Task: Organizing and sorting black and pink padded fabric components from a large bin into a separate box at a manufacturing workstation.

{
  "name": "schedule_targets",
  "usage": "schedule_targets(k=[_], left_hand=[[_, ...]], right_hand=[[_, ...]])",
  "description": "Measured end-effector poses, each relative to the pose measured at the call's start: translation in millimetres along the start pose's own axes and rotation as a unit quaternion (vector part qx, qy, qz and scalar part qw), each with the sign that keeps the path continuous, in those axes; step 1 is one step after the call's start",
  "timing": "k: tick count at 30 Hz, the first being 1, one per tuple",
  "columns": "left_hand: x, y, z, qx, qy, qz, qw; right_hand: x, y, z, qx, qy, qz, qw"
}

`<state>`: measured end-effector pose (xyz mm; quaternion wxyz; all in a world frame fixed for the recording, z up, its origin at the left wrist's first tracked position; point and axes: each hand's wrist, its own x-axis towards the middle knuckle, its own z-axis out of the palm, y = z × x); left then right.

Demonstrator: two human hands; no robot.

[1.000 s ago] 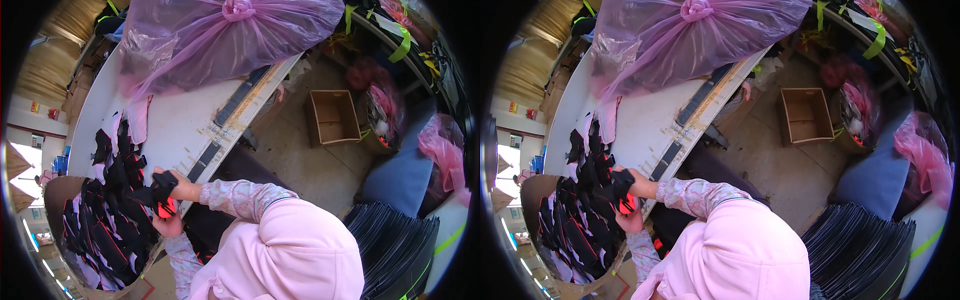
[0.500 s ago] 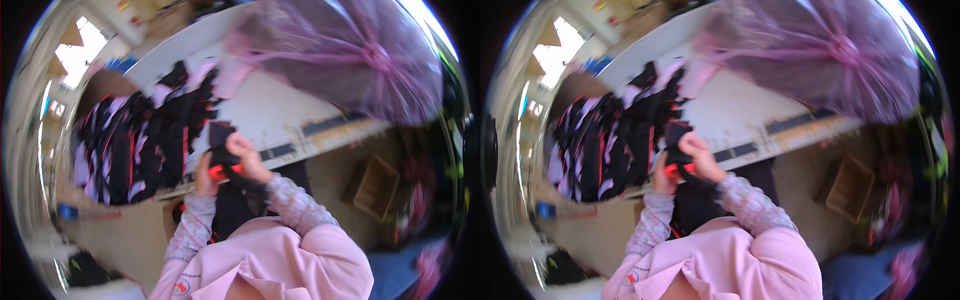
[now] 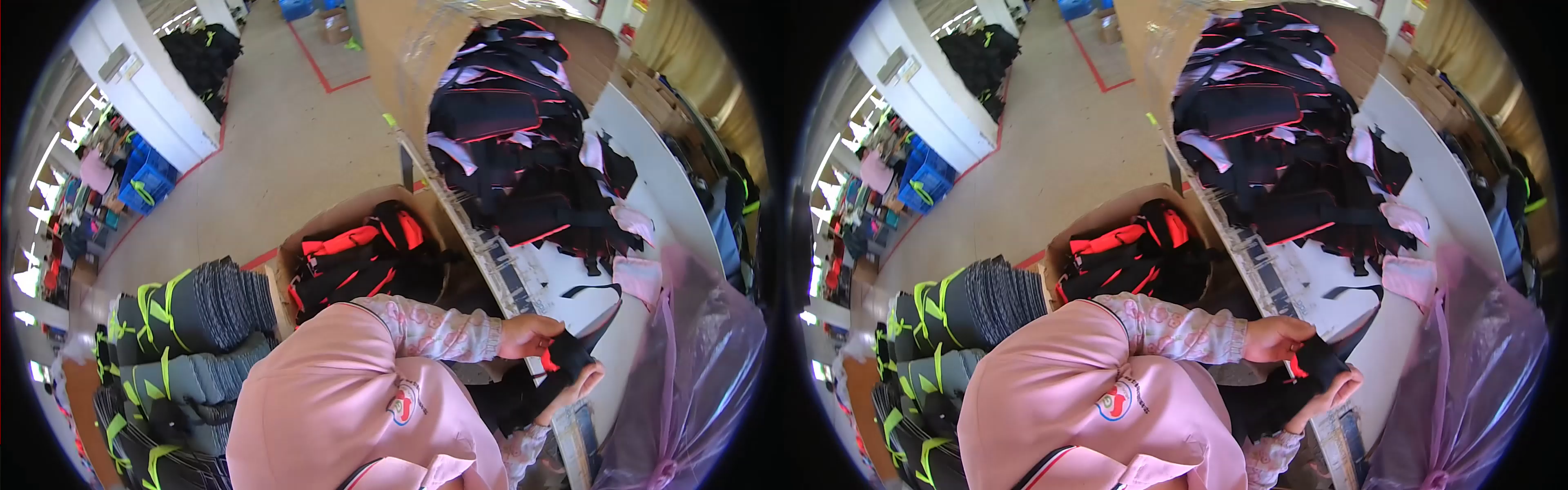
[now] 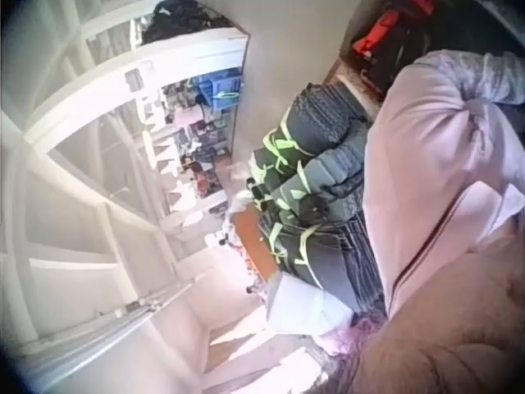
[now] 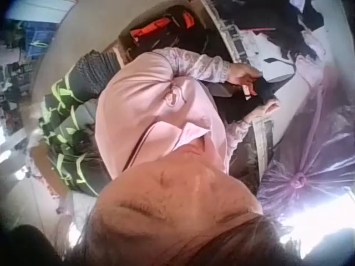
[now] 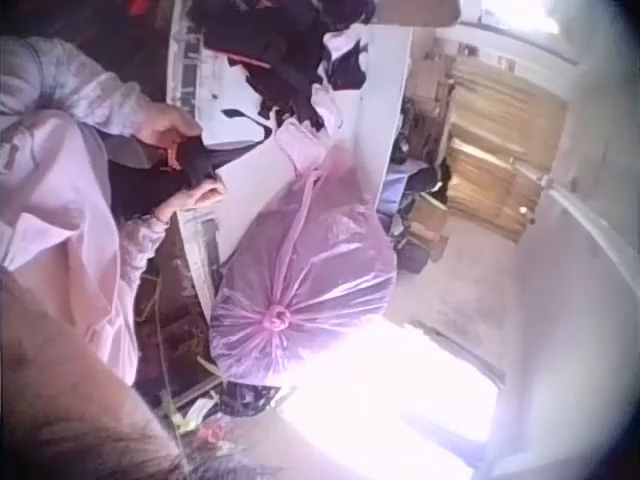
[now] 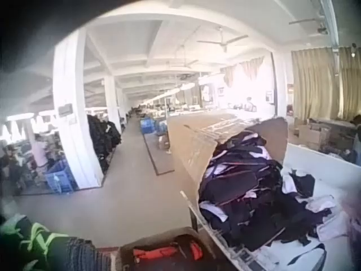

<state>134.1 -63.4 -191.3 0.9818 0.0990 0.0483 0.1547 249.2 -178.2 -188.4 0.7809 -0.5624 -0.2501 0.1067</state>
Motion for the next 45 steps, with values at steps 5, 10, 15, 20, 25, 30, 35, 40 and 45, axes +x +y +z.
schedule_targets(k=[5,10,15,20,25,30,35,40,45], left_hand=[[-8,15,20,0.153,-0.080,-0.042,0.984],[4,20,13,0.069,-0.032,0.020,0.997],[6,49,7,0.148,0.014,0.087,0.985],[13,61,23,0.176,0.064,0.133,0.973],[23,53,19,0.349,0.122,0.280,0.886],[33,59,18,0.737,0.061,0.544,0.397],[31,61,-5,0.857,-0.055,0.136,0.494],[28,48,-26,0.753,-0.026,0.093,0.651],[23,46,-26,0.502,0.032,0.058,0.863]], right_hand=[[-7,-6,12,-0.072,-0.058,-0.059,0.994],[0,-8,4,0.135,-0.026,0.117,0.984],[-7,-22,35,0.197,-0.105,0.215,0.951],[18,-8,53,0.135,-0.075,0.215,0.964],[-9,1,58,0.143,-0.115,0.315,0.931],[-15,-6,65,-0.107,-0.057,0.176,0.977],[-10,-7,52,-0.302,-0.096,-0.018,0.948],[-10,-16,52,-0.408,-0.169,0.000,0.897],[4,-23,59,-0.448,-0.255,-0.062,0.855]])
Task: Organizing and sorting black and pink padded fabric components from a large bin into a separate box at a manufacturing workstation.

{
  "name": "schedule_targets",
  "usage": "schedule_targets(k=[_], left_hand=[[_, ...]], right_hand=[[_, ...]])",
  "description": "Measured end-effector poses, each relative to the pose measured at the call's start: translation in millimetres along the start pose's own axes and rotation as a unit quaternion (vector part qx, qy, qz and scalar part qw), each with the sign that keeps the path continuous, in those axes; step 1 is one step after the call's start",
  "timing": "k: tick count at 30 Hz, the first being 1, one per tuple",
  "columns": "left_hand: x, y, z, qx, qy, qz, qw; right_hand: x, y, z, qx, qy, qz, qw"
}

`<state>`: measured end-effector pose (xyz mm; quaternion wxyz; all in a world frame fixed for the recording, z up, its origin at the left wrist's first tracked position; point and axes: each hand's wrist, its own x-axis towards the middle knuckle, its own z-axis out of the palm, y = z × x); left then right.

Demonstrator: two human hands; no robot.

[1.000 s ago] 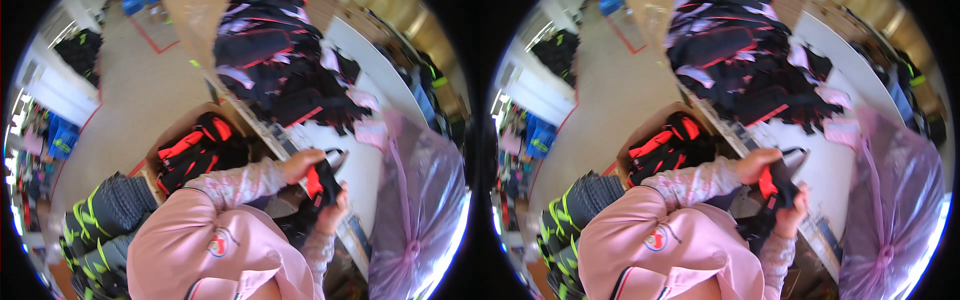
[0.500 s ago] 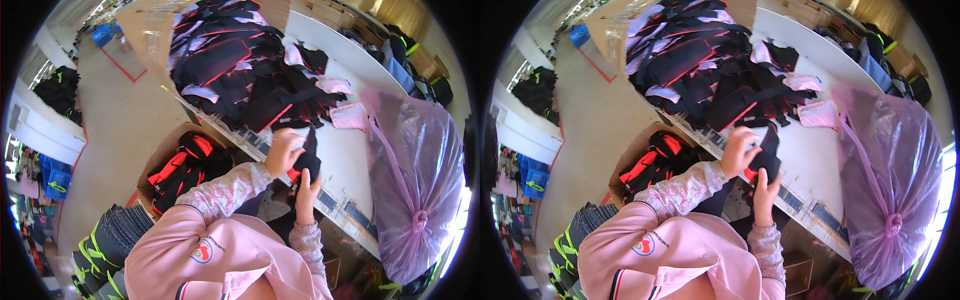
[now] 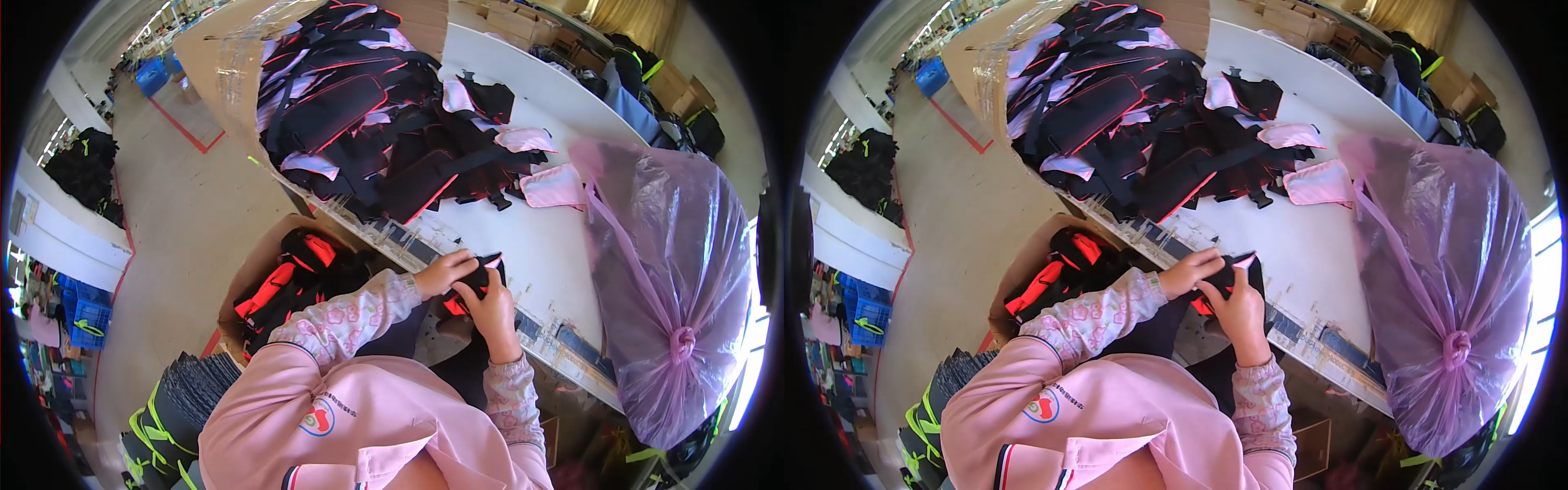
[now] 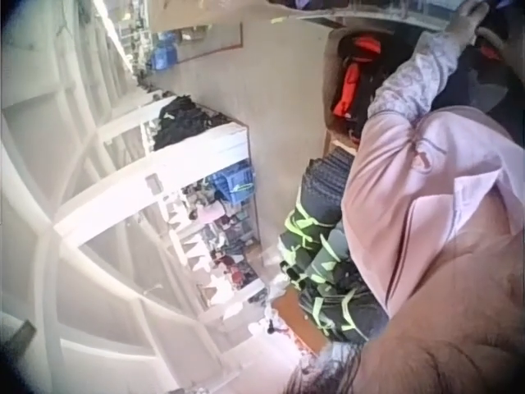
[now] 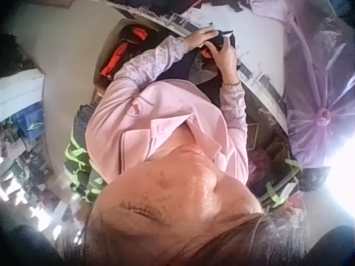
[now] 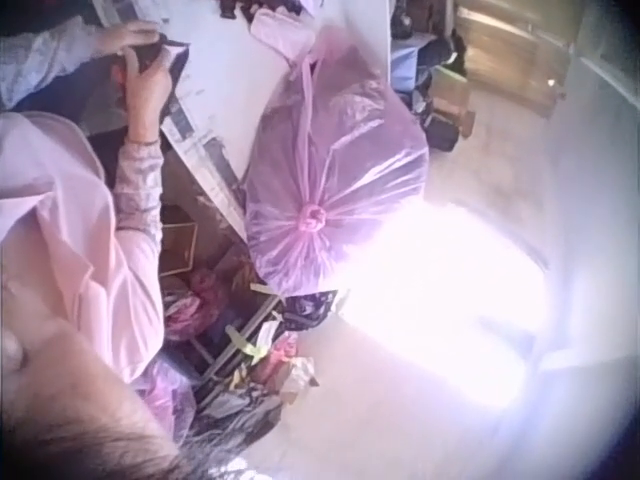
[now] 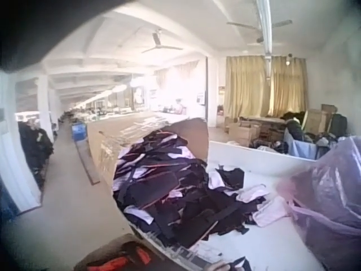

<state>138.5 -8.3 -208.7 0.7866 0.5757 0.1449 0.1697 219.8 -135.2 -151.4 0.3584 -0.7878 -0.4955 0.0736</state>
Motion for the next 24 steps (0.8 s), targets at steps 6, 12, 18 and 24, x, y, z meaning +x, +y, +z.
schedule_targets(k=[6,12,18,24], left_hand=[[-7,20,-16,0.018,0.220,0.116,0.968],[-83,17,-186,0.347,0.533,0.177,0.751],[-200,-5,-264,0.390,0.646,0.013,0.656],[-366,-63,-354,0.710,0.554,-0.187,0.393]], right_hand=[[22,-26,19,-0.037,-0.030,-0.023,0.999],[-12,-66,83,0.150,-0.247,-0.092,0.953],[-36,-118,98,0.147,-0.363,-0.171,0.904],[-52,-133,84,0.127,-0.470,-0.401,0.776]])
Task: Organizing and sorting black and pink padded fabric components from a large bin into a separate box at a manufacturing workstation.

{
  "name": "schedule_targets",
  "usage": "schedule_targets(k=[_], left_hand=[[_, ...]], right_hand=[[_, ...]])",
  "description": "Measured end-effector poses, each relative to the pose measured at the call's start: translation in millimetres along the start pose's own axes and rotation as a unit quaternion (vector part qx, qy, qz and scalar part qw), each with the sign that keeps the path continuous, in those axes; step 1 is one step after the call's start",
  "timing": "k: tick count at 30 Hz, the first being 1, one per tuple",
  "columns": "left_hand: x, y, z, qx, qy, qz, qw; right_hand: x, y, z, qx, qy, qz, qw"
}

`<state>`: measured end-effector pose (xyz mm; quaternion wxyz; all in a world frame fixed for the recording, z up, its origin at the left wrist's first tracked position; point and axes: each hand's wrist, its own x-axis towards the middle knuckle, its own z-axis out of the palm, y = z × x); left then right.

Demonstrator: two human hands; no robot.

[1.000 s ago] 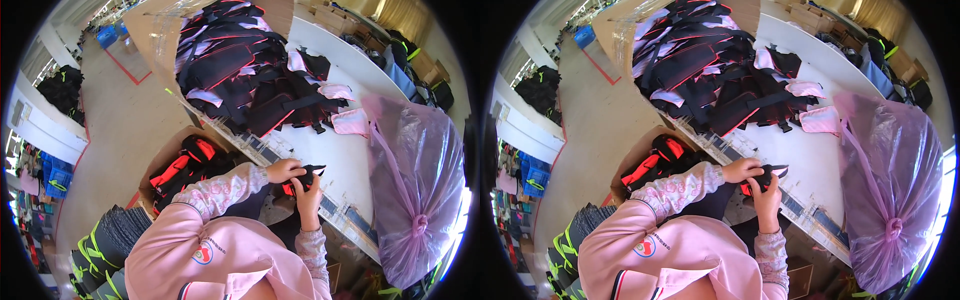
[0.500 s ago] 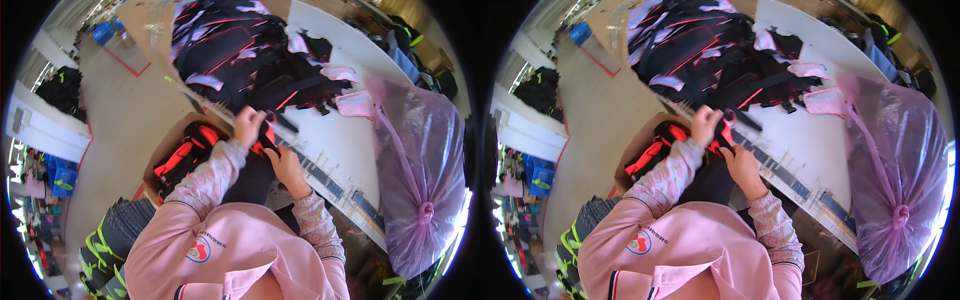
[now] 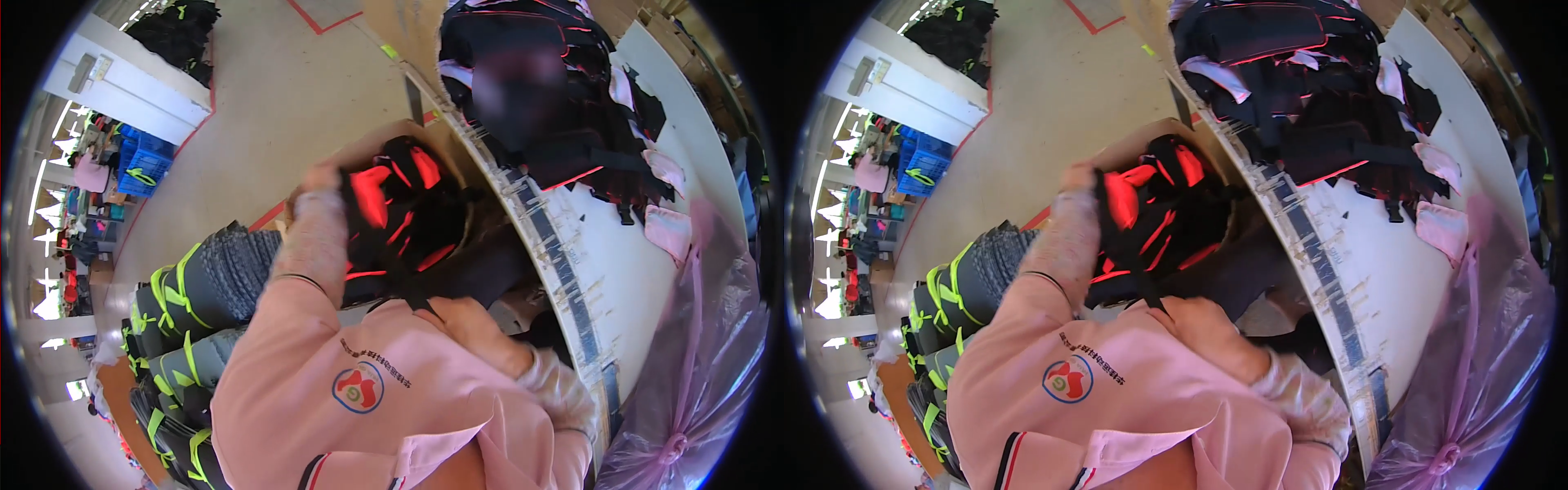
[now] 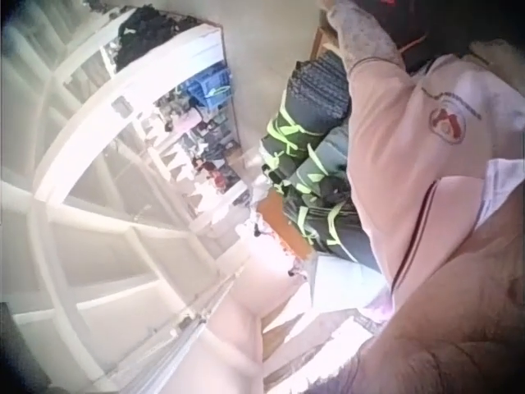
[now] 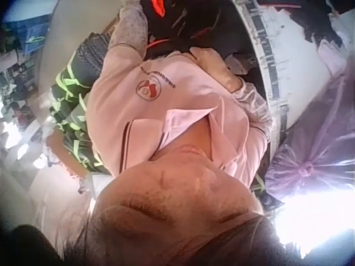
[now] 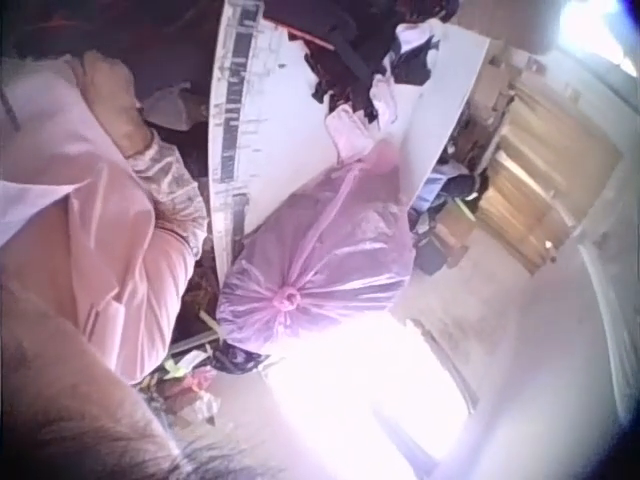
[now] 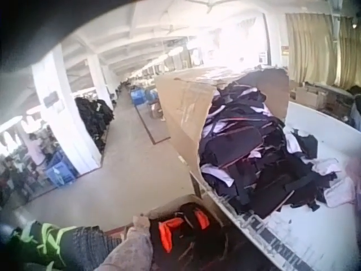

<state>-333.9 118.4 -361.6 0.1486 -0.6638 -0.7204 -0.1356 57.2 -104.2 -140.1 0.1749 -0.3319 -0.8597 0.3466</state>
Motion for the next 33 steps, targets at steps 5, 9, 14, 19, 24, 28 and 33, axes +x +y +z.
schedule_targets(k=[5,9,14,19,24,28,33], left_hand=[[3,4,-7,-0.170,-0.049,-0.289,0.941],[-19,-72,-8,-0.129,-0.114,-0.375,0.911],[-63,13,-28,-0.036,-0.163,-0.118,0.979],[-141,107,16,-0.002,-0.542,0.091,0.835],[-128,129,6,0.097,-0.658,0.154,0.731],[-100,128,47,0.132,-0.725,0.259,0.624],[-27,224,-34,-0.097,-0.747,0.312,0.579]], right_hand=[[-10,27,-14,0.063,0.062,0.127,0.988],[15,61,-75,-0.186,0.233,0.025,0.954],[-72,205,-168,-0.217,0.426,0.229,0.848],[-243,369,-211,-0.406,0.371,0.358,0.755],[-259,384,-178,-0.265,0.332,0.503,0.753],[-215,339,-184,-0.284,0.309,0.569,0.707],[-237,309,-172,-0.418,0.188,0.506,0.730]])
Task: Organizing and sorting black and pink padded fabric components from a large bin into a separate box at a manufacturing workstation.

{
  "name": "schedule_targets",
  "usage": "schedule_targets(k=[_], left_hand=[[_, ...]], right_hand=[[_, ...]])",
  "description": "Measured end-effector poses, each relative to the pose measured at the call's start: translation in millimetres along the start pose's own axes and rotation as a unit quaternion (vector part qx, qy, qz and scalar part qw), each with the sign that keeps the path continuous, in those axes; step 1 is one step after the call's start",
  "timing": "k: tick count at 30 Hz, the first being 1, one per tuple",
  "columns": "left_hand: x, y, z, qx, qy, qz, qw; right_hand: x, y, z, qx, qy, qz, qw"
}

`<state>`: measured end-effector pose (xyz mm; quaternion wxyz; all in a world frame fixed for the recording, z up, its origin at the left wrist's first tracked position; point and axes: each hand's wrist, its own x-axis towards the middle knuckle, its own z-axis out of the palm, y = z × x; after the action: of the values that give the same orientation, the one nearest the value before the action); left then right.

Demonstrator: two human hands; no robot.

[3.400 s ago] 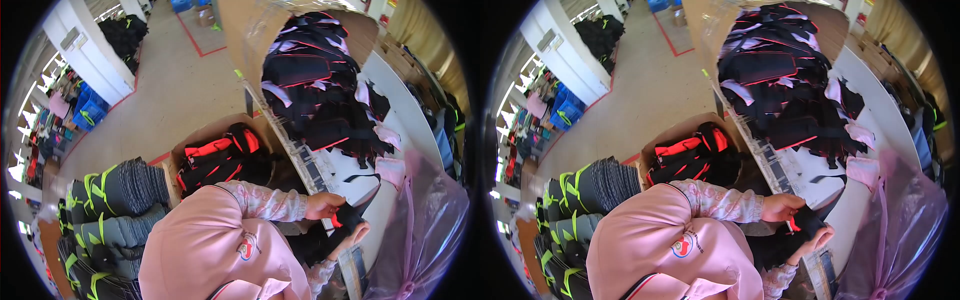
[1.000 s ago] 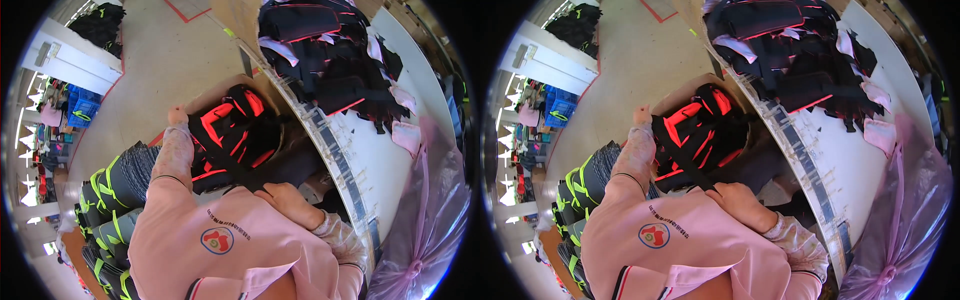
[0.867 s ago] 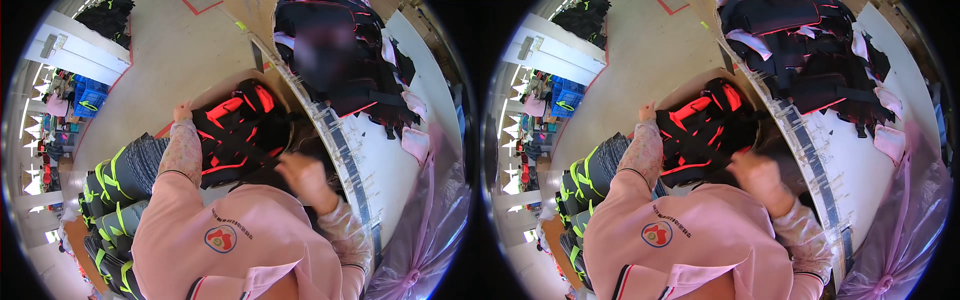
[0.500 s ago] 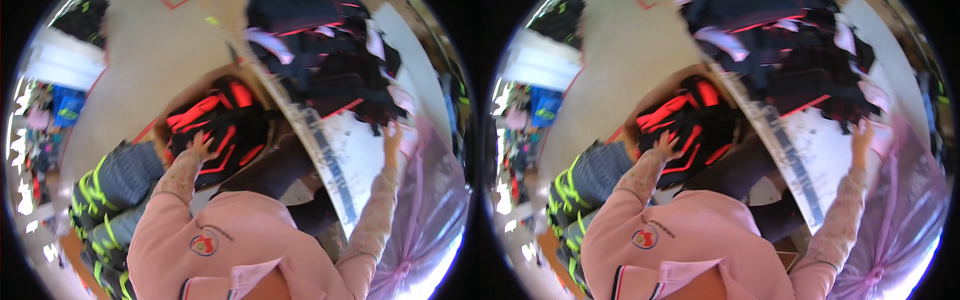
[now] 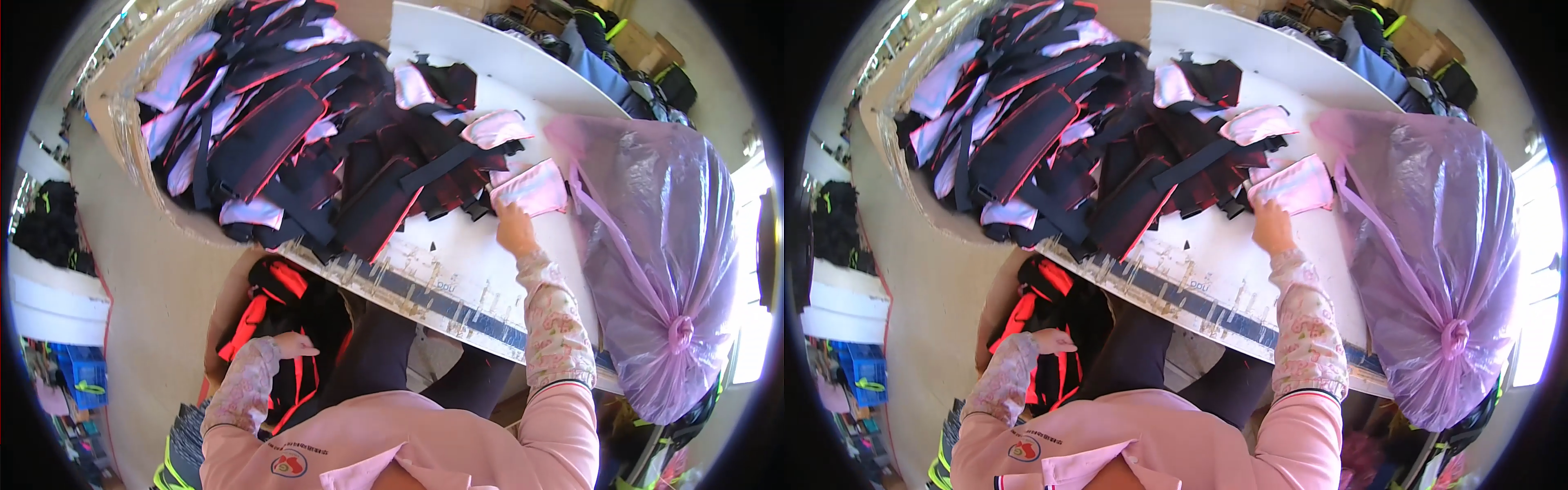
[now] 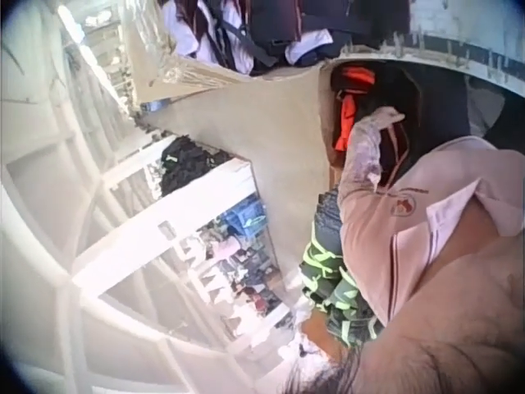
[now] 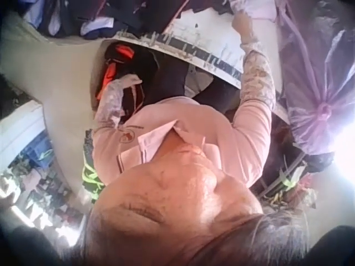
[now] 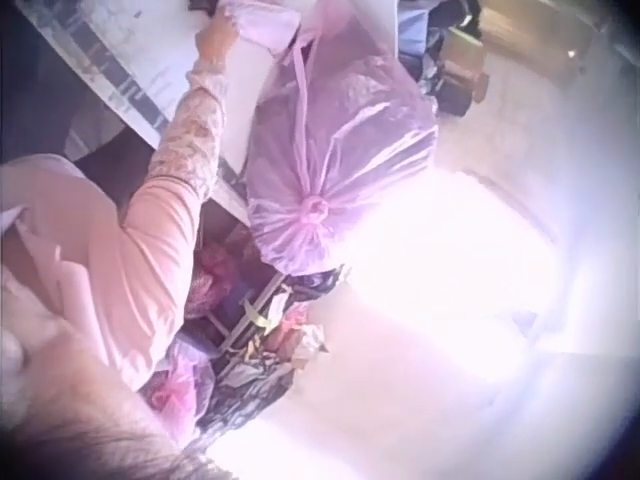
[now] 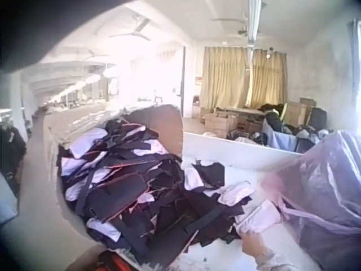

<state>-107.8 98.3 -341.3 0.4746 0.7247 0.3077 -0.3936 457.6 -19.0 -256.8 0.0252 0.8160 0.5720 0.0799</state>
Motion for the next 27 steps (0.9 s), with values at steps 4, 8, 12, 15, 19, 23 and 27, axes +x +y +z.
schedule_targets(k=[4,8,12,15,19,23,27], left_hand=[[-31,107,-35,-0.207,0.082,0.212,0.952],[-20,181,-39,-0.191,0.177,0.301,0.917],[-8,235,-44,-0.147,0.250,0.415,0.862],[-2,271,-53,-0.140,0.323,0.442,0.825],[-4,316,-57,-0.144,0.425,0.501,0.740],[21,333,-26,-0.013,0.450,0.510,0.733],[57,301,15,0.178,0.455,0.446,0.750]], right_hand=[[-28,-22,17,-0.162,0.101,-0.065,0.979],[-33,-16,-5,-0.124,0.142,-0.063,0.980],[-43,-5,-116,0.028,0.330,0.040,0.943],[-75,8,-213,0.177,0.457,0.085,0.868],[-95,20,-244,0.429,0.289,0.146,0.843],[-85,15,-118,0.498,0.240,0.158,0.818],[-136,-45,-61,0.322,0.184,0.120,0.921]])
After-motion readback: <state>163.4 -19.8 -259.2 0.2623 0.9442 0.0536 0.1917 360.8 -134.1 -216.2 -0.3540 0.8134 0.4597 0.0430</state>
